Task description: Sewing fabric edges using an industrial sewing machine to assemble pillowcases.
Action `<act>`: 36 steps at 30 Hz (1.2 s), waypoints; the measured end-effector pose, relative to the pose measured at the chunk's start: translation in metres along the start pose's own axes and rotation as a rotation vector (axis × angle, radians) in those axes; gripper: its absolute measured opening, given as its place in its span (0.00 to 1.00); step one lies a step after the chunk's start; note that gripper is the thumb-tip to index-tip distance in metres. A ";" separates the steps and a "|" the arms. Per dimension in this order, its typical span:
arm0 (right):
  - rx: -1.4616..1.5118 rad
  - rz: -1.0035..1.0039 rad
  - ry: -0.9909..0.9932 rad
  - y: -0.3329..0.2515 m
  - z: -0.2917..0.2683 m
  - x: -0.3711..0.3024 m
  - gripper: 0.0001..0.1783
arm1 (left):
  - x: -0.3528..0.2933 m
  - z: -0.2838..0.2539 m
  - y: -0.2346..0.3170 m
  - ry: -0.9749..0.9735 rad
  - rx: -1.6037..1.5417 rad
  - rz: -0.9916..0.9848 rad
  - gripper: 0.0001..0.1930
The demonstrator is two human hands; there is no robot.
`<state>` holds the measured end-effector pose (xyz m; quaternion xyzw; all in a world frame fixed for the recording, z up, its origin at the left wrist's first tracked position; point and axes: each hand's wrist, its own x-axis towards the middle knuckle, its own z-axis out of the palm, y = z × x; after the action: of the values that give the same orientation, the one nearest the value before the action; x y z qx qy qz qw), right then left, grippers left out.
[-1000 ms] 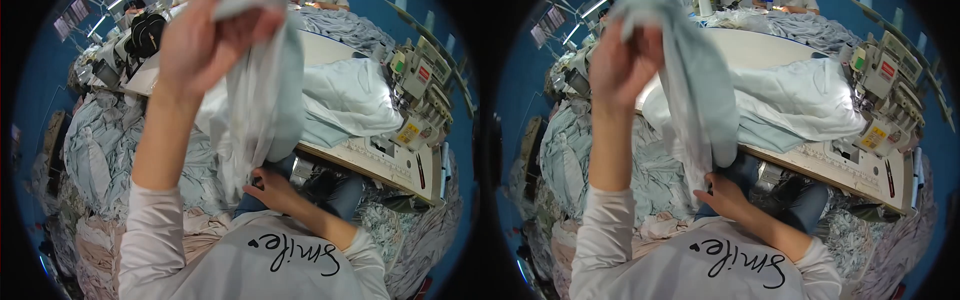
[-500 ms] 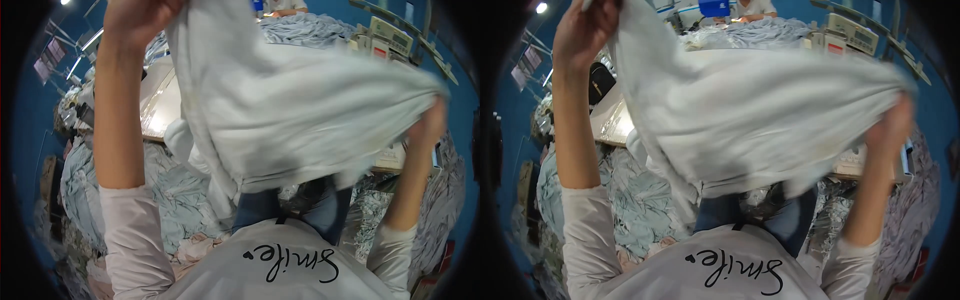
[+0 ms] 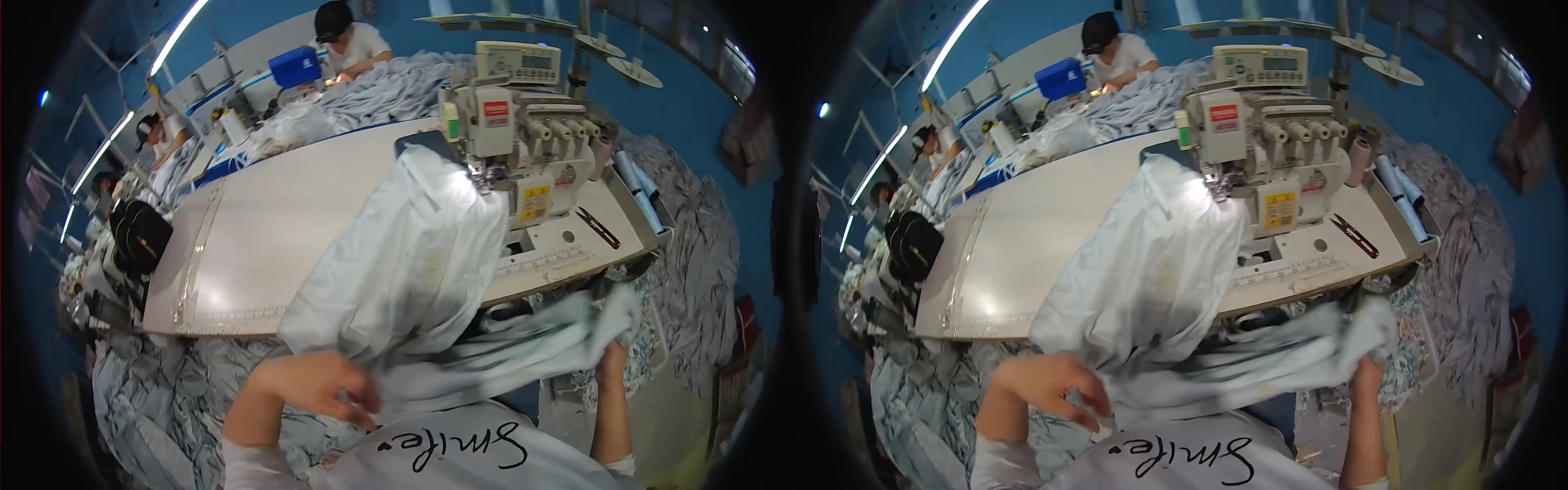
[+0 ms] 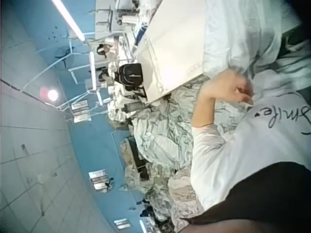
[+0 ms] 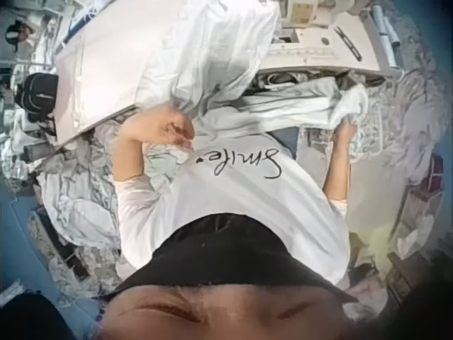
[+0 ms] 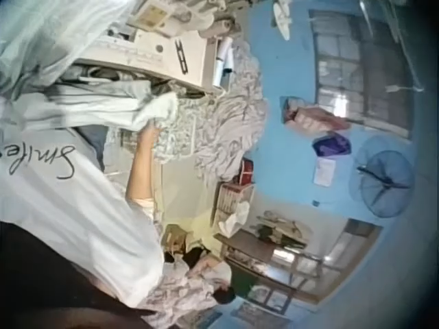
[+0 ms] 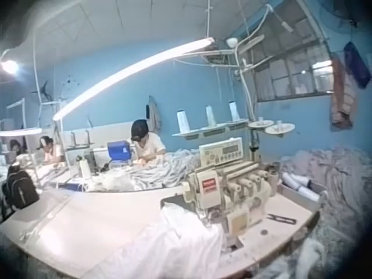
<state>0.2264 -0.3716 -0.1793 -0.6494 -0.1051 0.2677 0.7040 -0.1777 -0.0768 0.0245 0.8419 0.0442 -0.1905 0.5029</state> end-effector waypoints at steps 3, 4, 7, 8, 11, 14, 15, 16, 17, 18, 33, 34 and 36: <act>0.170 0.318 0.485 0.111 -0.071 -0.018 0.24 | -0.014 0.046 -0.068 0.305 0.402 -0.921 0.28; 0.076 0.459 0.574 0.140 -0.070 -0.025 0.25 | -0.013 0.065 -0.090 0.302 0.408 -0.922 0.28; -0.097 0.116 0.333 0.159 0.051 -0.057 0.25 | 0.000 0.100 -0.162 1.174 0.652 -0.780 0.49; -0.380 0.065 0.013 0.156 0.074 -0.058 0.22 | 0.010 0.100 -0.182 1.166 0.656 -0.776 0.49; -0.754 -0.433 -0.620 0.101 0.162 -0.027 0.14 | 0.041 0.087 -0.220 1.174 0.311 -0.562 0.47; -0.965 -0.536 -0.702 0.069 0.192 -0.013 0.10 | 0.035 0.075 -0.215 0.899 -0.036 -0.445 0.36; -0.799 -0.692 -0.515 0.036 0.204 -0.016 0.09 | 0.013 0.082 -0.197 0.893 -0.032 -0.424 0.32; -0.790 -0.698 -0.521 0.007 0.205 -0.023 0.09 | -0.022 0.078 -0.185 0.845 0.492 -0.116 0.32; -0.673 -0.624 -0.448 -0.020 0.204 -0.030 0.09 | -0.054 0.089 -0.177 0.974 -0.479 -0.174 0.33; -0.562 -0.539 -0.366 -0.035 0.204 -0.028 0.10 | -0.081 0.070 -0.119 1.118 -0.276 -0.284 0.34; 0.092 0.055 -0.726 -0.112 0.259 0.038 0.12 | -0.068 -0.064 -0.093 1.420 0.102 -0.443 0.12; 0.113 0.048 -0.715 -0.112 0.261 0.037 0.12 | -0.068 -0.066 -0.096 1.520 0.058 -0.407 0.13; 0.133 0.042 -0.701 -0.112 0.263 0.037 0.12 | -0.071 -0.074 -0.100 1.618 0.010 -0.370 0.14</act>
<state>0.1537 -0.1282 -0.0428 -0.4730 -0.3093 0.4947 0.6602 -0.2497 0.0445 -0.0010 0.7003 0.5290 0.3941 0.2728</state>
